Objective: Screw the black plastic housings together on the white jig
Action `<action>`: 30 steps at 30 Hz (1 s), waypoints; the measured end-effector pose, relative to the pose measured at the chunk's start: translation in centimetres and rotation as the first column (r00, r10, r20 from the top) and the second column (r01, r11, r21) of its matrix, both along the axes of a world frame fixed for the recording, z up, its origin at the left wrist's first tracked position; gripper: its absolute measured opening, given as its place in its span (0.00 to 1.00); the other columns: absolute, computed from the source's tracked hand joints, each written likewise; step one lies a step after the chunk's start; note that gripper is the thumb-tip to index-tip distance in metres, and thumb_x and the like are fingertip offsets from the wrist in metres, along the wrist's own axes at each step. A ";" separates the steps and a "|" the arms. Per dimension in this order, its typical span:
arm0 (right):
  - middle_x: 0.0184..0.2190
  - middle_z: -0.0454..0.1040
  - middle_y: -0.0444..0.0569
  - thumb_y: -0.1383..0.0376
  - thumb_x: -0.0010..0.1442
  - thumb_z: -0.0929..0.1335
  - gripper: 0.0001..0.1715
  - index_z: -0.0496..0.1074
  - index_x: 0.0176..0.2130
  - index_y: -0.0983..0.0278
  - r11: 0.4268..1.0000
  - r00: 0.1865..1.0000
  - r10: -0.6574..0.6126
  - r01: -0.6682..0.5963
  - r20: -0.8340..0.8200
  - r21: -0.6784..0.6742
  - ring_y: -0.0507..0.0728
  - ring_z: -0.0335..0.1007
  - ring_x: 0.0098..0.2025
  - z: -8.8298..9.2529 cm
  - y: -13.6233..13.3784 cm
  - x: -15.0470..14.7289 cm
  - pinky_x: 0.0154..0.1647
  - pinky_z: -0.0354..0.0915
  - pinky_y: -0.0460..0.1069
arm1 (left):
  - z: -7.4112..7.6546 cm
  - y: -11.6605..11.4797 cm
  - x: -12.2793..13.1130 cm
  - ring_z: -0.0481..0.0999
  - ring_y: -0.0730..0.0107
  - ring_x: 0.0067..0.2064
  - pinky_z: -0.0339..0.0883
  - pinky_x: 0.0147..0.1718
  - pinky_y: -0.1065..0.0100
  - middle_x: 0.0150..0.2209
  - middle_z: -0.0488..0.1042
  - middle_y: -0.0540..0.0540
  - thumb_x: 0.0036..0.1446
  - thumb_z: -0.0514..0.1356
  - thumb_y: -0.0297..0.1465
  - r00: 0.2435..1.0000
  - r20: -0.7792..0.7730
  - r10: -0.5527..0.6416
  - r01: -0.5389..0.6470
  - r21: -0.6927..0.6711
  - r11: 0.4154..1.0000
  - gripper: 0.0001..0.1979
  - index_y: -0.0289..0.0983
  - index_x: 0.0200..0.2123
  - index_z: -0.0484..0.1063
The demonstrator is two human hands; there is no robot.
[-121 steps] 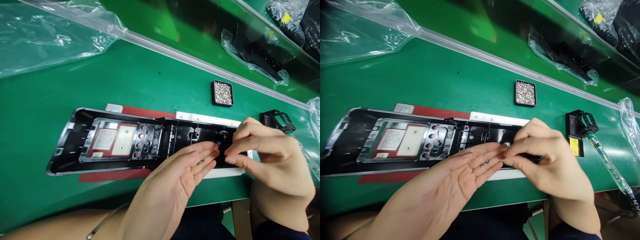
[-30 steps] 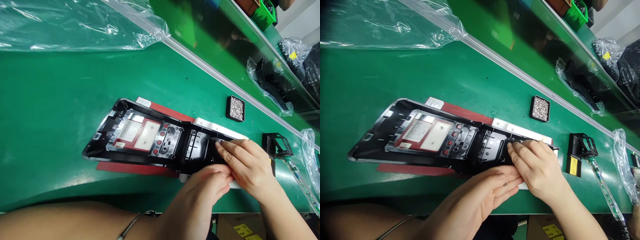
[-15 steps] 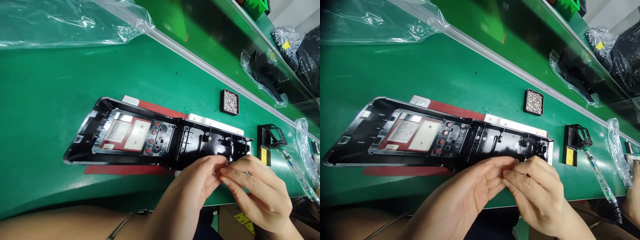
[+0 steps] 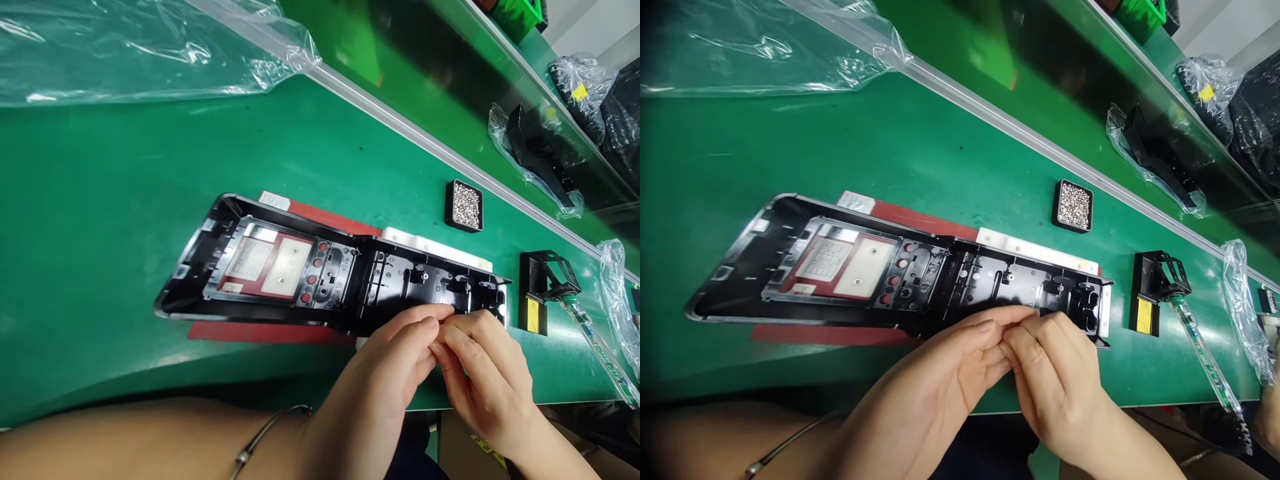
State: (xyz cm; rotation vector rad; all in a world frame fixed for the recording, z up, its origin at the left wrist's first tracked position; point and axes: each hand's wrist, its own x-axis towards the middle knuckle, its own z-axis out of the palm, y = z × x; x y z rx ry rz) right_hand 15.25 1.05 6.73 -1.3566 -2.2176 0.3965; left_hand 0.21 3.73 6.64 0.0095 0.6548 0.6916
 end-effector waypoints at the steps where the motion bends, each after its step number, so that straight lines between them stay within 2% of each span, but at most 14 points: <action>1: 0.41 0.62 0.51 0.75 0.70 0.61 0.07 0.67 0.46 0.73 1.000 1.000 -0.002 0.002 0.013 0.008 0.49 0.59 0.41 0.0 -0.1 0.0 0.41 0.57 0.43 | 0.0 -0.1 0.0 0.69 0.58 0.57 0.62 0.59 0.59 0.48 0.77 0.45 0.52 0.61 0.39 1.000 -0.012 -0.006 0.006 -0.011 1.000 0.17 0.39 0.43 0.76; 6: 0.43 0.62 0.53 0.76 0.69 0.64 0.03 0.68 0.44 0.75 1.000 1.000 -0.002 0.002 -0.003 0.023 0.50 0.62 0.42 0.8 -0.1 -0.7 0.41 0.60 0.44 | -0.2 -0.6 -0.2 0.67 0.56 0.59 0.59 0.61 0.57 0.52 0.75 0.46 0.50 0.61 0.43 0.998 -0.050 -0.045 0.046 0.015 0.999 0.20 0.40 0.44 0.76; 10: 0.42 0.62 0.52 0.77 0.67 0.64 0.04 0.69 0.42 0.75 0.999 0.998 -0.018 0.020 -0.060 0.031 0.50 0.63 0.42 1.5 0.1 -1.6 0.41 0.62 0.44 | -0.3 -0.8 -0.4 0.65 0.57 0.61 0.56 0.62 0.56 0.54 0.73 0.46 0.53 0.60 0.43 0.993 -0.081 -0.081 0.083 0.021 0.996 0.19 0.42 0.46 0.75; 12: 0.41 0.63 0.52 0.78 0.66 0.65 0.04 0.69 0.42 0.75 0.999 0.997 -0.023 0.025 -0.075 0.030 0.50 0.63 0.42 2.0 -0.1 -1.4 0.42 0.63 0.45 | -0.1 -0.7 -0.4 0.65 0.58 0.61 0.55 0.62 0.58 0.54 0.73 0.45 0.54 0.59 0.42 0.994 -0.049 -0.095 0.095 -0.005 0.995 0.19 0.41 0.46 0.74; 14: 0.41 0.63 0.52 0.78 0.65 0.66 0.04 0.69 0.42 0.75 0.998 0.998 -0.044 0.047 -0.052 0.046 0.51 0.64 0.43 2.7 -0.1 -0.7 0.44 0.64 0.46 | 0.0 -0.8 -0.2 0.68 0.59 0.58 0.59 0.59 0.59 0.52 0.74 0.43 0.55 0.57 0.43 0.994 0.011 -0.112 0.112 -0.018 0.993 0.19 0.39 0.46 0.73; 16: 0.40 0.63 0.52 0.79 0.65 0.66 0.05 0.68 0.42 0.74 0.996 0.998 -0.062 0.063 -0.020 0.066 0.53 0.64 0.43 3.4 0.3 0.2 0.45 0.64 0.48 | -0.2 -1.1 0.1 0.74 0.59 0.51 0.65 0.53 0.57 0.47 0.76 0.41 0.56 0.53 0.42 0.981 0.010 -0.193 0.193 0.012 0.981 0.18 0.36 0.42 0.73; 18: 0.40 0.63 0.51 0.79 0.65 0.66 0.05 0.68 0.43 0.74 0.999 0.999 -0.035 0.034 0.016 0.037 0.51 0.64 0.42 3.7 1.0 0.9 0.44 0.63 0.47 | -0.5 -1.6 0.3 0.77 0.59 0.43 0.68 0.47 0.55 0.42 0.76 0.41 0.54 0.53 0.38 0.922 -0.081 -0.379 0.383 0.043 0.923 0.15 0.35 0.36 0.73; 19: 0.40 0.63 0.50 0.78 0.66 0.66 0.05 0.67 0.43 0.73 1.000 0.999 0.004 -0.004 0.035 -0.001 0.50 0.63 0.42 3.6 1.5 1.2 0.43 0.62 0.45 | -0.7 -1.9 0.4 0.77 0.58 0.41 0.68 0.46 0.54 0.39 0.77 0.41 0.52 0.53 0.36 0.861 -0.130 -0.491 0.500 0.051 0.864 0.13 0.35 0.33 0.72; 21: 0.40 0.63 0.48 0.77 0.68 0.64 0.04 0.65 0.45 0.73 0.992 0.992 0.099 -0.092 0.081 -0.083 0.48 0.62 0.41 3.2 2.4 1.3 0.41 0.59 0.43 | -1.2 -2.5 0.4 0.77 0.57 0.40 0.67 0.45 0.54 0.35 0.77 0.43 0.48 0.54 0.33 0.710 -0.201 -0.675 0.698 0.074 0.712 0.09 0.37 0.32 0.71; 23: 0.39 0.62 0.48 0.76 0.70 0.62 0.05 0.63 0.47 0.73 0.981 0.977 0.167 -0.151 0.134 -0.118 0.47 0.60 0.40 2.6 3.0 1.1 0.39 0.55 0.42 | -1.5 -2.7 0.3 0.77 0.57 0.41 0.67 0.44 0.55 0.34 0.77 0.44 0.47 0.54 0.32 0.607 -0.243 -0.756 0.793 0.130 0.595 0.09 0.38 0.32 0.71; 24: 0.39 0.62 0.49 0.76 0.71 0.61 0.06 0.62 0.48 0.73 0.978 0.970 0.185 -0.167 0.156 -0.123 0.47 0.58 0.39 2.3 3.2 1.0 0.38 0.53 0.42 | -1.5 -2.7 0.2 0.77 0.57 0.41 0.66 0.44 0.55 0.34 0.78 0.45 0.47 0.54 0.32 0.583 -0.264 -0.769 0.812 0.149 0.565 0.10 0.38 0.32 0.71; 27: 0.36 0.61 0.49 0.75 0.73 0.59 0.06 0.60 0.49 0.73 0.977 0.950 0.204 -0.182 0.235 -0.110 0.47 0.54 0.36 2.2 3.5 0.2 0.37 0.47 0.41 | -1.4 -2.2 0.2 0.76 0.58 0.41 0.65 0.43 0.57 0.36 0.78 0.45 0.47 0.52 0.31 0.588 -0.301 -0.751 0.807 0.162 0.568 0.10 0.39 0.33 0.71; 30: 0.31 0.58 0.49 0.74 0.73 0.58 0.06 0.60 0.48 0.74 0.975 0.925 0.224 -0.213 0.307 -0.071 0.47 0.49 0.33 2.8 3.8 -0.6 0.35 0.43 0.41 | -1.1 -1.8 0.1 0.77 0.58 0.41 0.65 0.42 0.59 0.37 0.79 0.45 0.47 0.52 0.31 0.585 -0.307 -0.751 0.809 0.155 0.567 0.09 0.40 0.32 0.71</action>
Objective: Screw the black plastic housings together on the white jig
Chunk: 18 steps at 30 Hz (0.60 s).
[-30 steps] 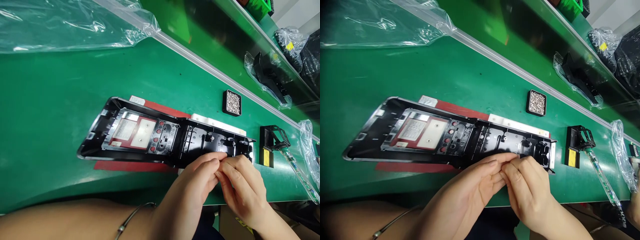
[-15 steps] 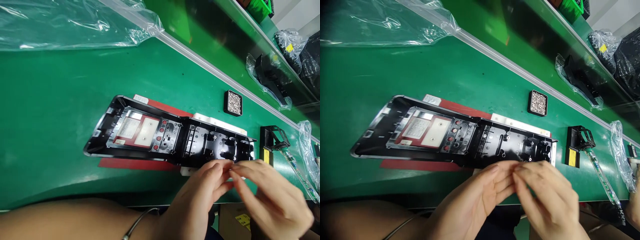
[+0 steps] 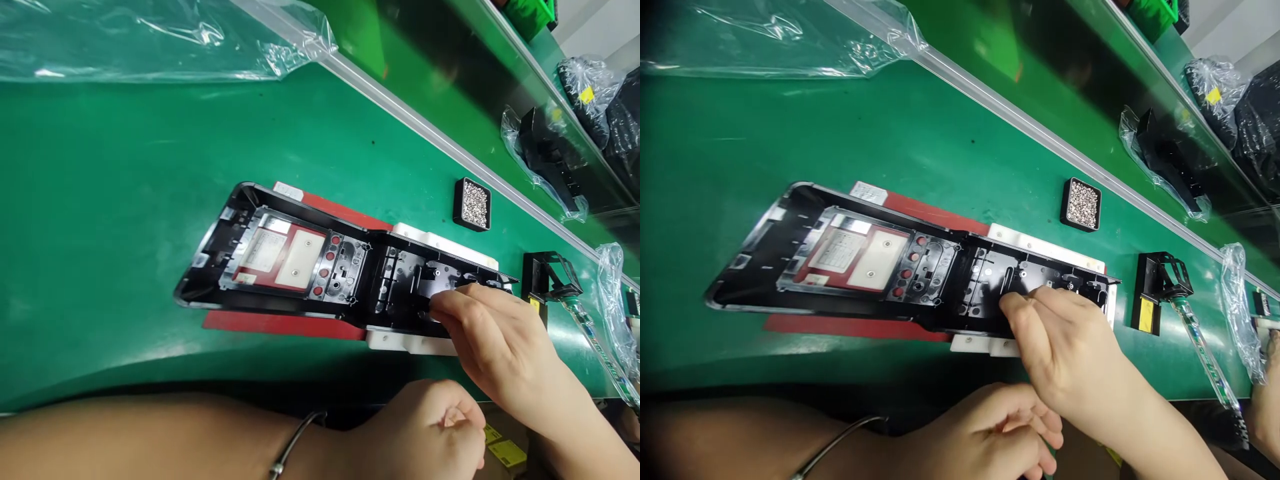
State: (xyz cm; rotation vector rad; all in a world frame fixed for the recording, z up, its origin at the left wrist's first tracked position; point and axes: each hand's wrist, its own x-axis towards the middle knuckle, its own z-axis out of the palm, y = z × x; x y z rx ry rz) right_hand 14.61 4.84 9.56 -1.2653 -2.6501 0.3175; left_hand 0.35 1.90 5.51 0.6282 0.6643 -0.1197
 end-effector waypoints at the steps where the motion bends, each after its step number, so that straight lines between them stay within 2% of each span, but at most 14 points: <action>1: 0.29 0.57 0.49 0.74 0.73 0.57 0.06 0.60 0.47 0.75 1.000 1.000 0.015 -0.015 0.019 0.013 0.47 0.48 0.32 0.3 0.1 -0.3 0.35 0.43 0.41 | 0.1 0.0 0.0 0.77 0.59 0.41 0.65 0.42 0.60 0.37 0.79 0.45 0.48 0.52 0.31 1.000 -0.002 -0.011 0.011 0.008 1.000 0.10 0.40 0.32 0.71; 6: 0.28 0.56 0.52 0.73 0.75 0.53 0.14 0.63 0.43 0.77 0.997 0.991 0.052 -0.059 0.119 0.054 0.49 0.51 0.33 1.1 0.3 -0.9 0.35 0.45 0.42 | 0.3 -0.2 -0.2 0.77 0.60 0.40 0.66 0.41 0.62 0.36 0.79 0.45 0.50 0.52 0.33 0.999 -0.034 -0.018 0.019 0.042 0.999 0.11 0.40 0.33 0.72; 12: 0.30 0.58 0.52 0.74 0.75 0.54 0.14 0.65 0.44 0.77 0.994 0.985 0.050 -0.066 0.167 0.088 0.49 0.53 0.34 1.1 0.3 -1.1 0.35 0.46 0.42 | 0.5 0.1 0.0 0.75 0.62 0.40 0.66 0.40 0.64 0.32 0.78 0.48 0.48 0.53 0.32 0.997 -0.029 0.074 -0.071 0.093 0.993 0.07 0.42 0.27 0.71; 16: 0.33 0.61 0.52 0.73 0.75 0.55 0.14 0.65 0.43 0.77 0.990 0.986 0.056 -0.075 0.158 0.118 0.50 0.56 0.35 1.0 0.1 -0.5 0.35 0.47 0.44 | 0.4 0.2 0.2 0.76 0.62 0.39 0.66 0.40 0.63 0.35 0.78 0.46 0.48 0.53 0.32 0.999 -0.018 0.036 -0.034 0.071 0.997 0.08 0.41 0.30 0.71; 18: 0.38 0.62 0.52 0.73 0.74 0.57 0.10 0.65 0.47 0.76 0.997 0.993 0.028 -0.036 0.114 0.070 0.51 0.58 0.39 0.9 -0.3 0.2 0.38 0.51 0.44 | 0.4 0.1 0.2 0.76 0.62 0.39 0.66 0.41 0.62 0.35 0.78 0.46 0.48 0.52 0.31 1.000 -0.001 0.028 -0.028 0.074 0.997 0.09 0.40 0.30 0.71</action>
